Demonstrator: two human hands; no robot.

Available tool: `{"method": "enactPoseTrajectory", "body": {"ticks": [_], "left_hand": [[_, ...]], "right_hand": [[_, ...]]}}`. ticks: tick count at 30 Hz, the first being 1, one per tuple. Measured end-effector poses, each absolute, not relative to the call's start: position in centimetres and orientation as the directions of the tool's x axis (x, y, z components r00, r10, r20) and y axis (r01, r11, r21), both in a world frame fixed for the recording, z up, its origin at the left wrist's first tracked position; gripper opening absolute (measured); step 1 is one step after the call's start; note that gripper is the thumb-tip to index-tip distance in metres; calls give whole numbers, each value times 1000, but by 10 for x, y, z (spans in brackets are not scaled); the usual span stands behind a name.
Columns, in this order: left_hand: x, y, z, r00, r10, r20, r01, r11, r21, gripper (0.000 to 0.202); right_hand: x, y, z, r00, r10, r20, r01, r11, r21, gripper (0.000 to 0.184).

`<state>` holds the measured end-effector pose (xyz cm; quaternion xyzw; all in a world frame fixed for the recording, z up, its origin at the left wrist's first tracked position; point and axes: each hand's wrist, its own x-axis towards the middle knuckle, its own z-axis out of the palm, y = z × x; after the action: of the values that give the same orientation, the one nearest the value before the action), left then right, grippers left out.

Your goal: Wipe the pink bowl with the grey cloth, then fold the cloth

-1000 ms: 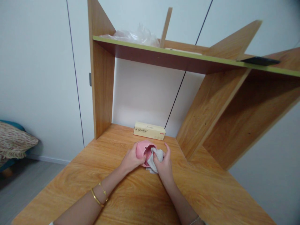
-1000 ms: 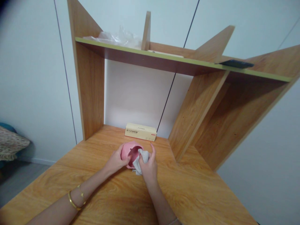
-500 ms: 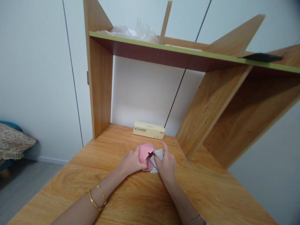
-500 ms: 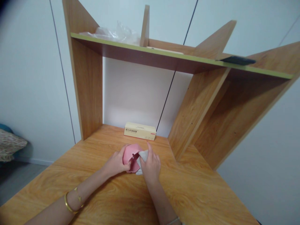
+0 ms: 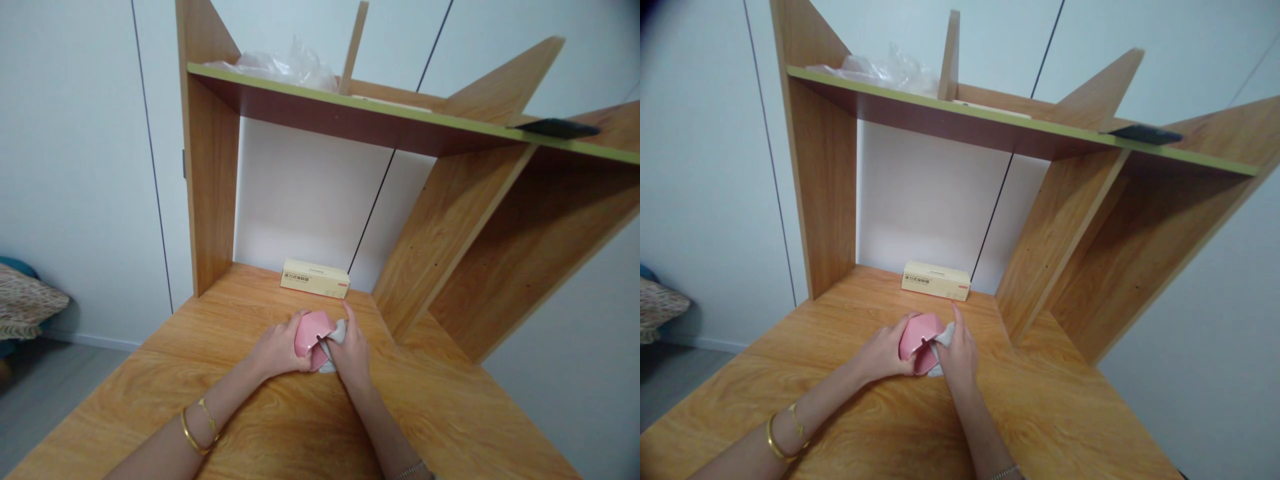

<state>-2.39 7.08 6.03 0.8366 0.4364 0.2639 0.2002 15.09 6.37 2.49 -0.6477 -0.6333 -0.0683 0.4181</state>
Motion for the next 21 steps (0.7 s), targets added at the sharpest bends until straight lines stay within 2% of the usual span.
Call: {"method": "enactPoseTrajectory", "body": {"ticks": [3, 5, 9, 11, 14, 17, 21], "left_hand": [[-24, 72, 59, 500, 827, 255, 617, -548, 565, 74], [-24, 72, 59, 518, 817, 255, 609, -561, 560, 75], [-23, 71, 55, 510, 814, 279, 606, -570, 555, 75], [-24, 72, 51, 488, 820, 299, 579, -560, 593, 77], [-24, 75, 43, 457, 809, 369, 442, -567, 695, 83], [-21, 76, 38, 429, 785, 446, 316, -593, 740, 95], [-17, 73, 36, 389, 786, 481, 274, -597, 754, 88]], "right_hand": [[152, 62, 28, 68, 638, 767, 904, 286, -317, 63], [153, 62, 28, 63, 641, 765, 901, 294, -320, 67], [155, 61, 28, 171, 801, 574, 868, 153, -472, 68], [156, 60, 28, 210, 840, 501, 839, 108, -533, 67], [154, 60, 25, 322, 834, 448, 730, 83, -678, 66], [150, 65, 21, 443, 791, 422, 556, 126, -821, 63], [143, 71, 17, 427, 805, 411, 445, 208, -871, 64]]}}
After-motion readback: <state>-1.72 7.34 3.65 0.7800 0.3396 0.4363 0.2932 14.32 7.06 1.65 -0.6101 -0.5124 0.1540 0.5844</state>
